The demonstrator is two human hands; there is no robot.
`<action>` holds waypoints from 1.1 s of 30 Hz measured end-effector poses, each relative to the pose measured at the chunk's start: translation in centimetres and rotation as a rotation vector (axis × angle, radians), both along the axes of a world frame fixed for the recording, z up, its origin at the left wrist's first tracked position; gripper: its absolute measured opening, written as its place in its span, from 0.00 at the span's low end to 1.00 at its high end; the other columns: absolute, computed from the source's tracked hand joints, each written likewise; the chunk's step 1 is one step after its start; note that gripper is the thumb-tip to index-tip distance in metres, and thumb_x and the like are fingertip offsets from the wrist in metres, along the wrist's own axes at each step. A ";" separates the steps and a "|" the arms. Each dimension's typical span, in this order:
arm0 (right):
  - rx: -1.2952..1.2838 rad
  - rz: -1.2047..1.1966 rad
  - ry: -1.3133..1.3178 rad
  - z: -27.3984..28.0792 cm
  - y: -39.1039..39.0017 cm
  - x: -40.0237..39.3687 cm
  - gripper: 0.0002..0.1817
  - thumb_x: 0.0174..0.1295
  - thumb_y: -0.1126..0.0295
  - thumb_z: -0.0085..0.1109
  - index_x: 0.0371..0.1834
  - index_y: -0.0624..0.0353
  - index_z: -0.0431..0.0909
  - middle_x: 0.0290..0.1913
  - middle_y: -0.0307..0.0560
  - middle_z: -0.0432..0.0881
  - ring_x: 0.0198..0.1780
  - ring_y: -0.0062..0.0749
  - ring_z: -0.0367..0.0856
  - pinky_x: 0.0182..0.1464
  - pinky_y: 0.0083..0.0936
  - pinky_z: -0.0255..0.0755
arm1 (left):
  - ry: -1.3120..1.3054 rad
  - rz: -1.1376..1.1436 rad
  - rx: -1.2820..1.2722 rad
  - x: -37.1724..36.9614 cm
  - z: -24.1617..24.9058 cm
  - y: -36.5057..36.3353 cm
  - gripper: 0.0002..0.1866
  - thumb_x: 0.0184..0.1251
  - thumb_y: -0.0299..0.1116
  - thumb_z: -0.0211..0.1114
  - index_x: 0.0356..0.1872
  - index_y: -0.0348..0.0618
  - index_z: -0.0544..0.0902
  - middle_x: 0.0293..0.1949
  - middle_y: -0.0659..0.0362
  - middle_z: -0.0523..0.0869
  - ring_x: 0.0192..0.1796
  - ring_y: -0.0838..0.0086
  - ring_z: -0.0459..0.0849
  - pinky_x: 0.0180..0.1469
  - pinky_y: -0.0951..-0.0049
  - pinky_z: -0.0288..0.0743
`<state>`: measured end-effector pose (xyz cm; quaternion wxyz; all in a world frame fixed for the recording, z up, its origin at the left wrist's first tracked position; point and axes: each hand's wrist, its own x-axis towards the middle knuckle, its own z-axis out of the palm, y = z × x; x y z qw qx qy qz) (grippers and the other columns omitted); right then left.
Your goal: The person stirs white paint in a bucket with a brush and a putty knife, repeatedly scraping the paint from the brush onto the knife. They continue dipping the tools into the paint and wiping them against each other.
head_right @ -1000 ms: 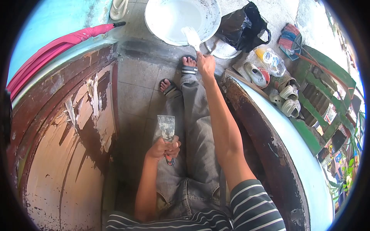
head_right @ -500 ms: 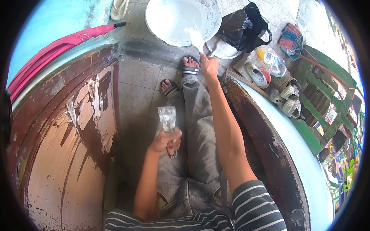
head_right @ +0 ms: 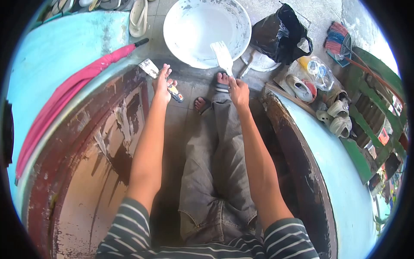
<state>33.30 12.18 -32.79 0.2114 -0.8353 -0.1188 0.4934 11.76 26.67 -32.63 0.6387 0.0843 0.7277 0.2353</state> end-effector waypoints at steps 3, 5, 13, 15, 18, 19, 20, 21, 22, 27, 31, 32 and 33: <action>0.017 -0.070 0.041 -0.7 0.5 0.0 0.26 0.63 0.51 0.51 0.22 0.67 0.76 0.17 0.47 0.75 0.22 0.28 0.74 0.28 0.28 0.66 | 0.011 -0.048 0.002 -0.1 -4.2 3.5 0.21 0.59 0.47 0.68 0.51 0.51 0.78 0.51 0.61 0.77 0.36 0.74 0.67 0.34 0.70 0.73; -0.033 -0.137 0.097 -0.8 -0.4 -0.3 0.25 0.63 0.53 0.52 0.21 0.67 0.76 0.17 0.45 0.74 0.22 0.26 0.73 0.27 0.26 0.65 | -0.012 -0.042 -0.025 -0.4 -6.8 4.5 0.27 0.60 0.53 0.65 0.55 0.50 0.75 0.55 0.59 0.75 0.43 0.70 0.66 0.37 0.69 0.74; 0.072 -0.234 0.263 -0.8 -0.3 1.0 0.20 0.66 0.58 0.54 0.21 0.61 0.73 0.17 0.33 0.68 0.17 0.14 0.61 0.19 0.16 0.53 | -0.211 -0.255 -0.004 0.8 -8.1 10.2 0.28 0.57 0.62 0.62 0.37 0.45 0.75 0.21 0.66 0.70 0.16 0.81 0.62 0.21 0.76 0.66; 0.097 -0.279 0.282 -0.3 0.7 1.0 0.19 0.66 0.58 0.54 0.22 0.60 0.72 0.17 0.32 0.66 0.17 0.14 0.60 0.19 0.16 0.53 | 0.021 -0.223 0.080 0.8 -7.7 11.0 0.26 0.55 0.57 0.68 0.34 0.42 0.74 0.18 0.66 0.68 0.15 0.81 0.64 0.17 0.76 0.64; 0.015 -0.211 0.207 1.3 1.7 0.6 0.21 0.65 0.58 0.54 0.21 0.63 0.73 0.18 0.34 0.69 0.20 0.15 0.63 0.21 0.17 0.56 | -0.052 -0.346 0.038 0.0 -6.3 11.6 0.27 0.51 0.53 0.72 0.32 0.37 0.73 0.14 0.65 0.64 0.13 0.79 0.66 0.15 0.76 0.65; 0.022 -0.214 0.206 1.0 1.6 0.5 0.21 0.65 0.58 0.54 0.21 0.63 0.73 0.18 0.34 0.69 0.20 0.15 0.63 0.21 0.17 0.56 | -0.054 -0.393 0.045 -0.2 -6.1 11.7 0.30 0.50 0.55 0.72 0.33 0.35 0.73 0.15 0.65 0.65 0.14 0.79 0.66 0.16 0.76 0.65; 0.000 -0.210 0.180 0.5 1.4 0.2 0.21 0.65 0.58 0.54 0.21 0.64 0.73 0.19 0.34 0.69 0.20 0.15 0.64 0.21 0.17 0.56 | -0.028 -0.433 0.038 -0.3 -6.1 12.0 0.31 0.49 0.56 0.72 0.34 0.35 0.72 0.15 0.64 0.65 0.14 0.79 0.66 0.16 0.76 0.65; -0.024 -0.205 0.153 0.9 1.9 -0.1 0.21 0.65 0.58 0.55 0.21 0.65 0.73 0.19 0.35 0.70 0.20 0.16 0.64 0.21 0.18 0.57 | -0.004 -0.471 0.028 -0.1 -5.7 12.2 0.32 0.49 0.57 0.72 0.34 0.34 0.72 0.16 0.64 0.65 0.14 0.79 0.66 0.16 0.76 0.64; -0.019 -0.247 0.160 1.2 2.4 -0.5 0.21 0.65 0.57 0.54 0.21 0.64 0.73 0.18 0.35 0.69 0.19 0.16 0.64 0.21 0.18 0.56 | 0.015 -0.484 0.012 0.0 -5.5 12.3 0.36 0.47 0.59 0.72 0.37 0.32 0.72 0.16 0.64 0.65 0.15 0.79 0.66 0.17 0.76 0.65; 0.010 -0.346 0.181 1.2 4.1 -2.2 0.22 0.65 0.56 0.54 0.20 0.63 0.72 0.17 0.34 0.68 0.20 0.15 0.64 0.22 0.18 0.56 | 0.030 -0.580 -0.026 -0.3 -5.5 14.2 0.36 0.44 0.61 0.72 0.34 0.32 0.75 0.19 0.63 0.67 0.18 0.80 0.67 0.21 0.75 0.70; 0.077 -0.356 0.065 -0.7 3.6 -4.4 0.24 0.62 0.53 0.57 0.19 0.64 0.73 0.17 0.36 0.71 0.20 0.19 0.66 0.24 0.20 0.59 | -0.072 -0.688 -0.046 -0.3 -5.3 16.0 0.41 0.44 0.47 0.77 0.56 0.31 0.73 0.32 0.61 0.77 0.23 0.80 0.70 0.43 0.64 0.81; -0.054 -0.176 -0.088 -0.9 3.3 -4.3 0.25 0.59 0.50 0.58 0.20 0.65 0.75 0.16 0.41 0.71 0.22 0.22 0.67 0.28 0.24 0.63 | -0.027 -0.622 -0.001 0.3 -5.7 16.4 0.35 0.44 0.41 0.78 0.53 0.32 0.76 0.39 0.56 0.81 0.30 0.75 0.79 0.48 0.59 0.80; -0.122 -0.078 -0.191 0.0 4.1 -4.6 0.24 0.58 0.48 0.58 0.29 0.63 0.80 0.20 0.48 0.76 0.25 0.33 0.75 0.35 0.31 0.69 | 0.038 -0.613 0.044 1.1 -4.8 16.9 0.33 0.44 0.37 0.78 0.52 0.31 0.77 0.44 0.52 0.83 0.40 0.71 0.83 0.47 0.60 0.80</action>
